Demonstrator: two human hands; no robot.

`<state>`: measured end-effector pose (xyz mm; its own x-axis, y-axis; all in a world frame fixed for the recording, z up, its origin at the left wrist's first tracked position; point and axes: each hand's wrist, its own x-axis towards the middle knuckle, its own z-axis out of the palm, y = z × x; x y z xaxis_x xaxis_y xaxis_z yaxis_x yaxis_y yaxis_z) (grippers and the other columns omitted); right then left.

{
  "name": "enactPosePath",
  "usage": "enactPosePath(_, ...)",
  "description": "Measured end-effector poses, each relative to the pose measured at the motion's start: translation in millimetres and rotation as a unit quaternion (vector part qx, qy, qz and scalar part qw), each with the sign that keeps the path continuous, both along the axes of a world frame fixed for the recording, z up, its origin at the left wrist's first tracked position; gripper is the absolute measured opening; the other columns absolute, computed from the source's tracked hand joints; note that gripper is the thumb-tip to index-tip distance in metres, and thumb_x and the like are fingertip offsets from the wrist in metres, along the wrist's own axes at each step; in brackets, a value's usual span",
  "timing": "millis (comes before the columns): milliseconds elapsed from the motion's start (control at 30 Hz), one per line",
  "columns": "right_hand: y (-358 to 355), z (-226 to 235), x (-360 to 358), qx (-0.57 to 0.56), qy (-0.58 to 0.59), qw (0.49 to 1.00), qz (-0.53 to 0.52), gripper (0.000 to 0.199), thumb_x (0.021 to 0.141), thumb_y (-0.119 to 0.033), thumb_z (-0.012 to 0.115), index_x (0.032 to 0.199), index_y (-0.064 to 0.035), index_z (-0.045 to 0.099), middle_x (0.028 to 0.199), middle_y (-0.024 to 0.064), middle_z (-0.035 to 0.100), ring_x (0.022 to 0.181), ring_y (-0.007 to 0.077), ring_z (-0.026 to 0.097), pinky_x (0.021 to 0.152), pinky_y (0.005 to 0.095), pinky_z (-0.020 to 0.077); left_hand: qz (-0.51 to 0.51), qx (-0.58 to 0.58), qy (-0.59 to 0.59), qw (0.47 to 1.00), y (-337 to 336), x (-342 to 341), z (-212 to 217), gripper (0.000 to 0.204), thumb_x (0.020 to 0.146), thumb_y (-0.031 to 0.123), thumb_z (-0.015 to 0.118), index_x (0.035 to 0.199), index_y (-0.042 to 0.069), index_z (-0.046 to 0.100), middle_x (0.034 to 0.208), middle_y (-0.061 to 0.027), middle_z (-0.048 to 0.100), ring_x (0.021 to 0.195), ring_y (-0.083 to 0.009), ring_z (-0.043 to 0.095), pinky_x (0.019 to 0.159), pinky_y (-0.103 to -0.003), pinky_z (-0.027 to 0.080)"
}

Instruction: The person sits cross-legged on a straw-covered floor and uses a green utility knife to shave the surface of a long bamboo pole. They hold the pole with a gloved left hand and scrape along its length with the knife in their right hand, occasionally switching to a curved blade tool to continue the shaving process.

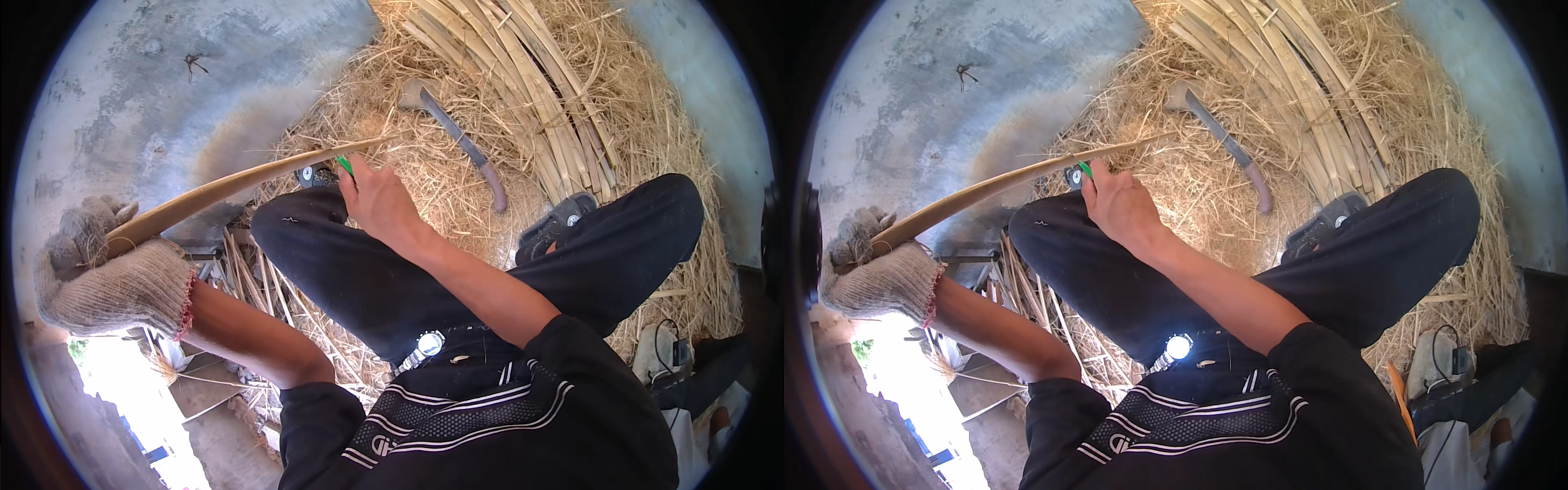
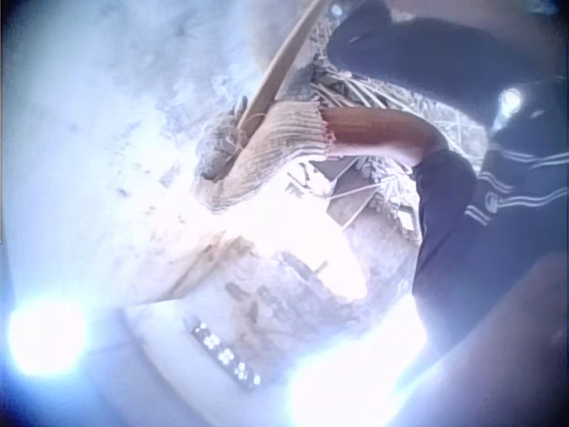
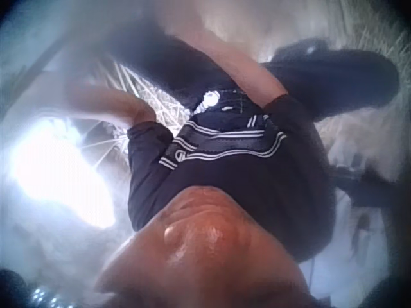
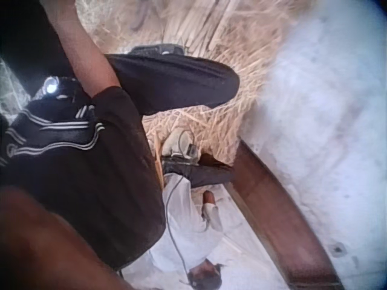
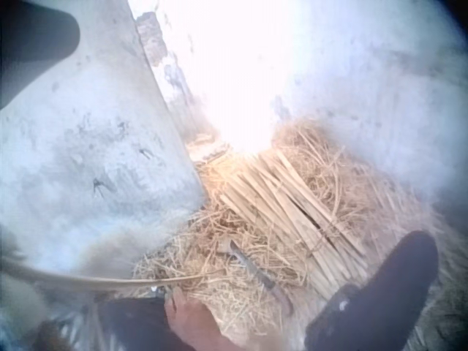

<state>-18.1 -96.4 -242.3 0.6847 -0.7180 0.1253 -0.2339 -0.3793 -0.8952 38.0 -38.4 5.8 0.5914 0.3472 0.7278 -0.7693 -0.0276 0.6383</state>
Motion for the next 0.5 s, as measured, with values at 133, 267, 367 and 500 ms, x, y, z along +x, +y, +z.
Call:
enactPosePath(133, -36, -56, 1, -0.088, 0.113, 0.989, -0.043, 0.026, 0.099, -0.024, 0.046, 0.105, 0.0004, 0.053, 0.071, 0.0273, 0.063, 0.070, 0.0418, 0.068, 0.062, 0.0480, 0.0574, -0.107, -0.023, 0.002, 0.994, -1, 4, 6, 0.020, 0.070, 0.013, 0.041, 0.051, 0.015, 0.035, 0.048, -0.0027, 0.037, 0.037, -0.0144, 0.037, 0.042, -0.028, 0.039)
enactPosePath(267, -30, -4, 0, 0.027, 0.110, 0.991, 0.066, 0.028, 0.101, -0.026, 0.043, 0.104, 0.0006, 0.053, 0.067, 0.0236, 0.063, 0.065, 0.0409, 0.068, 0.058, 0.0472, 0.0582, -0.236, -0.028, -0.041, 0.970, 23, 30, 5, 0.026, 0.074, 0.018, 0.045, 0.050, 0.017, 0.035, 0.044, -0.0008, 0.033, 0.033, -0.0132, 0.035, 0.036, -0.027, 0.037)
enactPosePath(367, -8, 5, -5, -0.021, 0.006, 1.000, 0.015, 0.026, 0.099, -0.025, 0.048, 0.104, -0.0002, 0.053, 0.062, 0.0271, 0.059, 0.055, 0.0431, 0.063, 0.050, 0.0508, 0.0529, -0.351, 0.011, -0.066, 0.934, 29, 39, 5, 0.026, 0.072, 0.016, 0.045, 0.048, 0.018, 0.036, 0.043, -0.0016, 0.034, 0.032, -0.0131, 0.034, 0.036, -0.027, 0.037)
enactPosePath(500, -29, -39, 6, -0.051, 0.072, 0.995, -0.050, 0.026, 0.098, -0.025, 0.049, 0.104, 0.0000, 0.053, 0.067, 0.0297, 0.061, 0.061, 0.0458, 0.064, 0.056, 0.0526, 0.0533, -0.316, -0.009, -0.025, 0.948, 11, 23, 9, 0.026, 0.072, 0.015, 0.043, 0.048, 0.018, 0.035, 0.042, -0.0006, 0.033, 0.032, -0.0118, 0.032, 0.036, -0.026, 0.036)
